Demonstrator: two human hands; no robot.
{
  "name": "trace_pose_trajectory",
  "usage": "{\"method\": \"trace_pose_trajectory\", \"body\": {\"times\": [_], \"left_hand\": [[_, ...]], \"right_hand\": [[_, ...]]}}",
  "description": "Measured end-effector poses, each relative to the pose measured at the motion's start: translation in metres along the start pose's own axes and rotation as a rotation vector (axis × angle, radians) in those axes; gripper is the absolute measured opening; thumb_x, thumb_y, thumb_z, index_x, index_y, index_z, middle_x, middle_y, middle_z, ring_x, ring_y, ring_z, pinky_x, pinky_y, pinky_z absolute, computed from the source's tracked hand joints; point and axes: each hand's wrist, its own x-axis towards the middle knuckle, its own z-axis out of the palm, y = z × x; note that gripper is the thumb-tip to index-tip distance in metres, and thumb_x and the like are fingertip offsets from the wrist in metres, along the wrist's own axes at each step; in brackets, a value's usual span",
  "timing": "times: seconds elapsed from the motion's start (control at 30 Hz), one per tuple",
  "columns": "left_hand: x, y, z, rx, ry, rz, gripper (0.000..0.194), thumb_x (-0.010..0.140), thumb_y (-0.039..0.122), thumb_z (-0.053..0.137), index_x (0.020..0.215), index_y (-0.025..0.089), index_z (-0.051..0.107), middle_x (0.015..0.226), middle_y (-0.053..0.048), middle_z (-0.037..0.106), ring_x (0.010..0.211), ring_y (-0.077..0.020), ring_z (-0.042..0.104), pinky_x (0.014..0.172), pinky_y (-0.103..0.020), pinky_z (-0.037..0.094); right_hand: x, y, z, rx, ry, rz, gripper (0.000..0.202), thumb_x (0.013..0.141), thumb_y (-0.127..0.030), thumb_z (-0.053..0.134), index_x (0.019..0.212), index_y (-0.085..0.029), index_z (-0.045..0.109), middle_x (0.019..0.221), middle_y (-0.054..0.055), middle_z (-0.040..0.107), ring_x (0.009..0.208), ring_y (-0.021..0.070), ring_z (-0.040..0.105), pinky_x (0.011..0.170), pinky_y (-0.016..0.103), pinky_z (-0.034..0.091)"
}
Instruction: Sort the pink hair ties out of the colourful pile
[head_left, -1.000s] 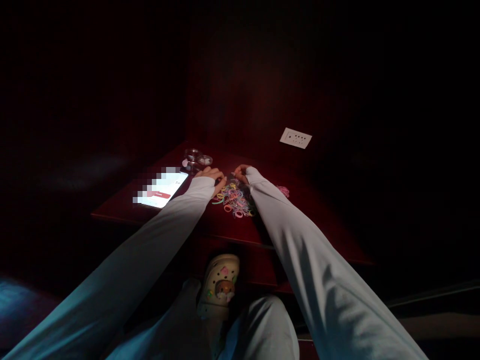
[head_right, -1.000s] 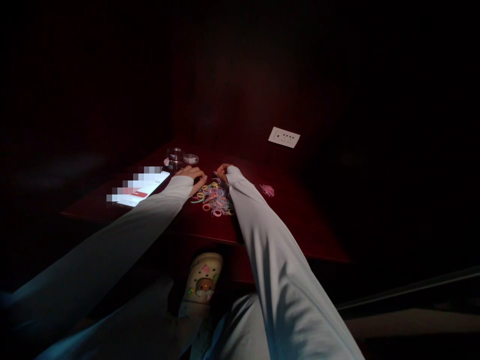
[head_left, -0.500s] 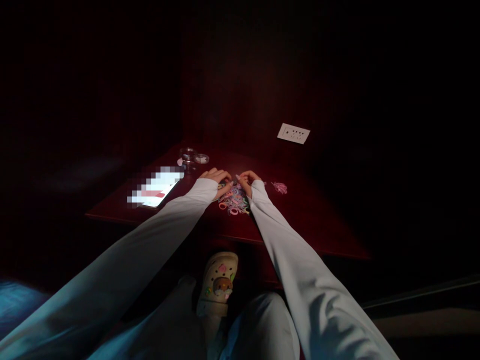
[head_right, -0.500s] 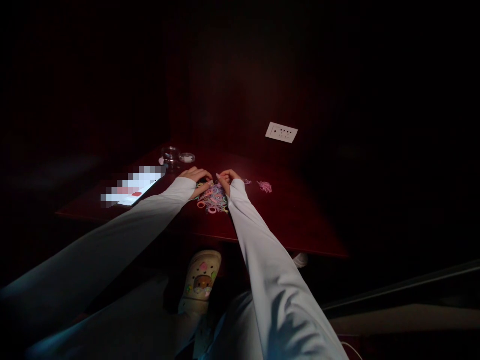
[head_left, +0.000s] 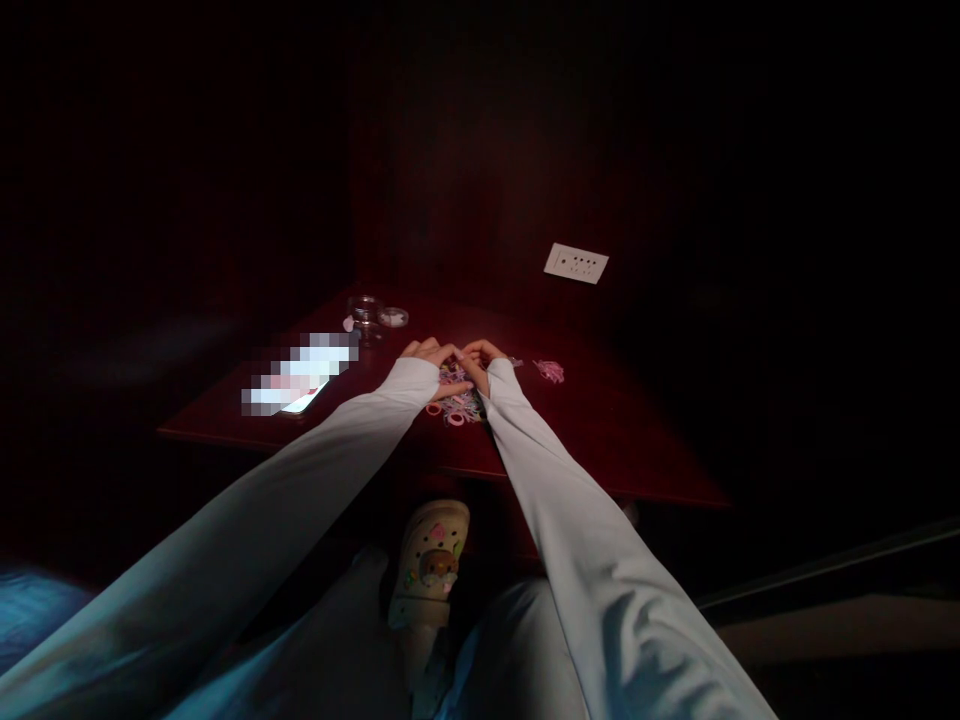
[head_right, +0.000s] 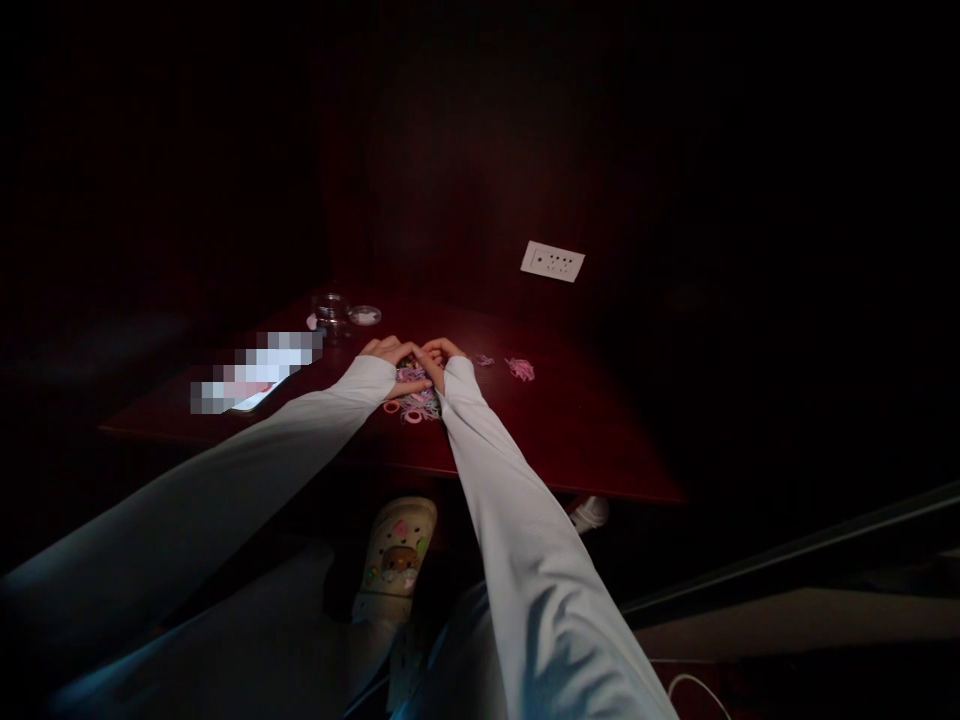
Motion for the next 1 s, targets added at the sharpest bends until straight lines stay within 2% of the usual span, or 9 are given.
{"method": "trace_pose_trajectory", "body": {"times": [0.1, 0.23, 0.43, 0.5, 0.6, 0.73, 0.87, 1.0], "left_hand": [[0.001, -0.009, 0.007, -0.006, 0.056, -0.017, 0.030, 0.085, 0.047, 0.076, 0.107, 0.026, 0.074, 0.099, -0.005, 0.069, 0.095, -0.0249, 0.062, 0.092, -0.036, 0.044], [0.002, -0.020, 0.015, -0.013, 0.028, 0.047, 0.031, 0.095, 0.051, 0.063, 0.106, 0.026, 0.078, 0.097, -0.006, 0.068, 0.089, -0.0227, 0.060, 0.087, -0.034, 0.044], [0.005, -0.024, 0.025, -0.033, 0.121, 0.015, 0.025, 0.095, 0.044, 0.065, 0.104, 0.027, 0.082, 0.089, -0.004, 0.066, 0.085, -0.0205, 0.063, 0.090, -0.034, 0.045], [0.007, -0.026, 0.029, -0.044, 0.141, 0.005, 0.024, 0.094, 0.043, 0.067, 0.104, 0.027, 0.083, 0.087, -0.003, 0.066, 0.083, -0.0199, 0.063, 0.089, -0.033, 0.046], [0.009, -0.030, 0.033, -0.070, 0.155, -0.006, 0.026, 0.094, 0.044, 0.067, 0.104, 0.026, 0.084, 0.084, -0.004, 0.067, 0.078, -0.0193, 0.062, 0.083, -0.032, 0.047], [0.010, -0.034, 0.032, -0.105, 0.148, 0.009, 0.031, 0.093, 0.049, 0.068, 0.106, 0.027, 0.084, 0.085, -0.004, 0.069, 0.076, -0.0190, 0.062, 0.080, -0.031, 0.048], [0.010, -0.034, 0.030, -0.120, 0.131, 0.006, 0.033, 0.092, 0.051, 0.067, 0.106, 0.026, 0.084, 0.088, -0.005, 0.071, 0.080, -0.0200, 0.064, 0.082, -0.032, 0.049], [0.008, -0.031, 0.027, -0.110, 0.129, 0.013, 0.032, 0.091, 0.051, 0.067, 0.103, 0.027, 0.084, 0.086, -0.004, 0.069, 0.077, -0.0192, 0.064, 0.082, -0.032, 0.049]], "right_hand": [[-0.001, 0.000, 0.001, 0.017, -0.006, -0.019, 0.047, 0.071, -0.065, 0.079, 0.077, -0.023, 0.060, 0.073, -0.001, 0.062, 0.064, 0.0118, 0.054, 0.061, 0.025, 0.042], [-0.001, -0.004, -0.002, 0.065, 0.008, 0.009, 0.052, 0.066, -0.069, 0.081, 0.073, -0.023, 0.058, 0.069, -0.002, 0.061, 0.063, 0.0119, 0.053, 0.060, 0.025, 0.041], [-0.002, -0.007, -0.009, 0.095, -0.004, 0.021, 0.063, 0.054, -0.081, 0.081, 0.071, -0.022, 0.063, 0.067, -0.001, 0.063, 0.064, 0.0128, 0.053, 0.063, 0.027, 0.043], [-0.001, -0.004, -0.010, 0.090, 0.013, 0.015, 0.064, 0.057, -0.083, 0.077, 0.071, -0.022, 0.065, 0.068, 0.000, 0.065, 0.066, 0.0136, 0.054, 0.064, 0.028, 0.044], [0.000, 0.001, -0.013, 0.084, 0.060, 0.001, 0.066, 0.069, -0.088, 0.064, 0.073, -0.022, 0.067, 0.072, 0.001, 0.067, 0.071, 0.0153, 0.058, 0.068, 0.029, 0.046], [-0.001, 0.003, -0.023, 0.075, 0.068, -0.035, 0.060, 0.080, -0.081, 0.059, 0.077, -0.022, 0.068, 0.077, 0.002, 0.068, 0.073, 0.0148, 0.058, 0.071, 0.028, 0.046], [-0.005, 0.001, -0.027, -0.003, 0.059, -0.030, 0.055, 0.081, -0.075, 0.064, 0.066, -0.022, 0.058, 0.062, -0.003, 0.054, 0.061, 0.0120, 0.047, 0.063, 0.027, 0.039], [-0.007, 0.000, -0.020, -0.097, 0.060, 0.003, 0.059, 0.078, -0.077, 0.063, 0.060, -0.023, 0.051, 0.057, -0.004, 0.046, 0.057, 0.0115, 0.039, 0.058, 0.027, 0.033]]}}
